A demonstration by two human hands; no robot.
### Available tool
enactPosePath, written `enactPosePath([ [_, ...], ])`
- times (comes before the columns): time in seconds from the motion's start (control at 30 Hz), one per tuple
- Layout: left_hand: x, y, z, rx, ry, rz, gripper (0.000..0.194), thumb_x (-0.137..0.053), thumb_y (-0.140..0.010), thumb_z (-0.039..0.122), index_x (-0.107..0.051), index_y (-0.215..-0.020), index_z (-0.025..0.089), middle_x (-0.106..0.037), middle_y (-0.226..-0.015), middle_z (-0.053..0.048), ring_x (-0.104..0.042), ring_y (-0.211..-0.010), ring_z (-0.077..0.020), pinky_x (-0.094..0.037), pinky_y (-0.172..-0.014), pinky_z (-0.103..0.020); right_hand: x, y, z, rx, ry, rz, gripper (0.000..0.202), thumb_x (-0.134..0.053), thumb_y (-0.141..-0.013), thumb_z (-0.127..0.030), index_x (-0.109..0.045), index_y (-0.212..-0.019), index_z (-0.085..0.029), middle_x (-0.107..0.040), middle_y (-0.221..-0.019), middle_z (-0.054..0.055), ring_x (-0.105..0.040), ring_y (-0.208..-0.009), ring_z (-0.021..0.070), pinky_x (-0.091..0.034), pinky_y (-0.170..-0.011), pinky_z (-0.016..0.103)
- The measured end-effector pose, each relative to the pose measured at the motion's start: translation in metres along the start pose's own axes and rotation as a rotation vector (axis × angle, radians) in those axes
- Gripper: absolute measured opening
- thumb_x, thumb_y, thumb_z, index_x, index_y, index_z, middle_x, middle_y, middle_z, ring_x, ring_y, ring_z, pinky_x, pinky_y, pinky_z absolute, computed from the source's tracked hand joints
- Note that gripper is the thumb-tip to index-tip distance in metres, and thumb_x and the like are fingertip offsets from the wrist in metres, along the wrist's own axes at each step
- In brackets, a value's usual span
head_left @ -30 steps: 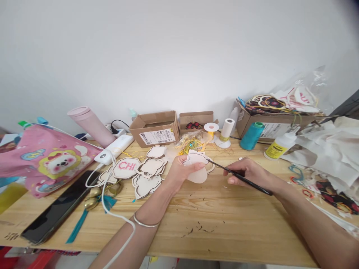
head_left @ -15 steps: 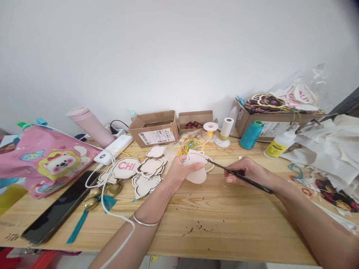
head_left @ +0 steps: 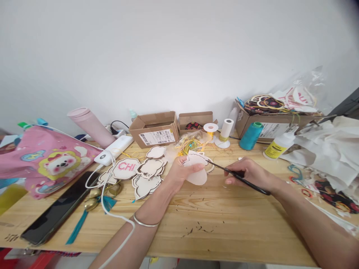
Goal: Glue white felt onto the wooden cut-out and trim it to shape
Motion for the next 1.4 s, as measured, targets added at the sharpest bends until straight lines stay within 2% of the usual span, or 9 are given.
enactPosePath([
  [0.3, -0.002, 0.001, 0.002, -0.037, 0.083, 0.017, 0.03, -0.08, -0.048, 0.026, -0.069, -0.073, 0.015, -0.069, -0.072, -0.004, -0.059, -0.059, -0.0113, -0.047, -0.055, -0.02, -0.016, -0.002, 0.01, -0.05, -0.285, -0.013, 0.041, -0.055, -0.072, -0.053, -0.057, -0.071, -0.012, -0.03, -0.051, -0.006, -0.023, -0.046, 0.005, -0.017, -0.041, 0.02],
  [0.43, -0.004, 0.003, 0.004, -0.04, 0.107, 0.016, 0.026, -0.079, -0.05, 0.027, -0.07, -0.072, 0.016, -0.069, -0.07, -0.002, -0.059, -0.058, -0.0097, -0.045, -0.052, -0.018, -0.018, -0.001, 0.009, -0.01, -0.337, -0.009, 0.05, -0.054, -0.069, -0.06, -0.057, -0.083, -0.012, -0.026, -0.051, -0.007, -0.021, -0.046, 0.0059, -0.016, -0.041, 0.021],
  [0.6, -0.006, 0.005, 0.005, -0.04, 0.125, 0.019, 0.024, -0.079, -0.051, 0.025, -0.07, -0.071, 0.016, -0.069, -0.069, -0.002, -0.06, -0.058, -0.0092, -0.045, -0.053, -0.016, -0.02, -0.001, 0.006, -0.016, -0.339, -0.03, 0.06, -0.052, -0.064, -0.068, -0.055, -0.086, -0.013, -0.026, -0.053, -0.007, -0.022, -0.047, 0.0067, -0.016, -0.043, 0.022],
  [1.07, -0.008, 0.005, 0.004, -0.033, 0.089, 0.007, 0.024, -0.078, -0.051, 0.025, -0.069, -0.072, 0.016, -0.069, -0.068, -0.002, -0.06, -0.056, -0.0105, -0.045, -0.053, -0.019, -0.022, -0.004, 0.003, -0.035, -0.378, -0.031, 0.058, -0.05, -0.065, -0.069, -0.054, -0.078, -0.012, -0.031, -0.053, -0.006, -0.024, -0.048, 0.0063, -0.018, -0.043, 0.021],
  [1.4, -0.01, 0.003, 0.0, -0.046, 0.05, 0.005, 0.027, -0.078, -0.051, 0.026, -0.069, -0.074, 0.016, -0.069, -0.069, -0.002, -0.059, -0.059, -0.0119, -0.045, -0.057, -0.022, -0.023, -0.004, 0.007, -0.047, -0.349, 0.022, 0.05, -0.054, -0.068, -0.061, -0.055, -0.078, -0.011, -0.028, -0.052, -0.007, -0.023, -0.047, 0.0057, -0.017, -0.041, 0.02],
])
Point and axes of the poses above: each hand's wrist, its own y-axis away from the middle knuckle, its own x-axis out of the back of the hand, z = x × y, the point moved 7 cm from there along -y, towards the middle knuckle
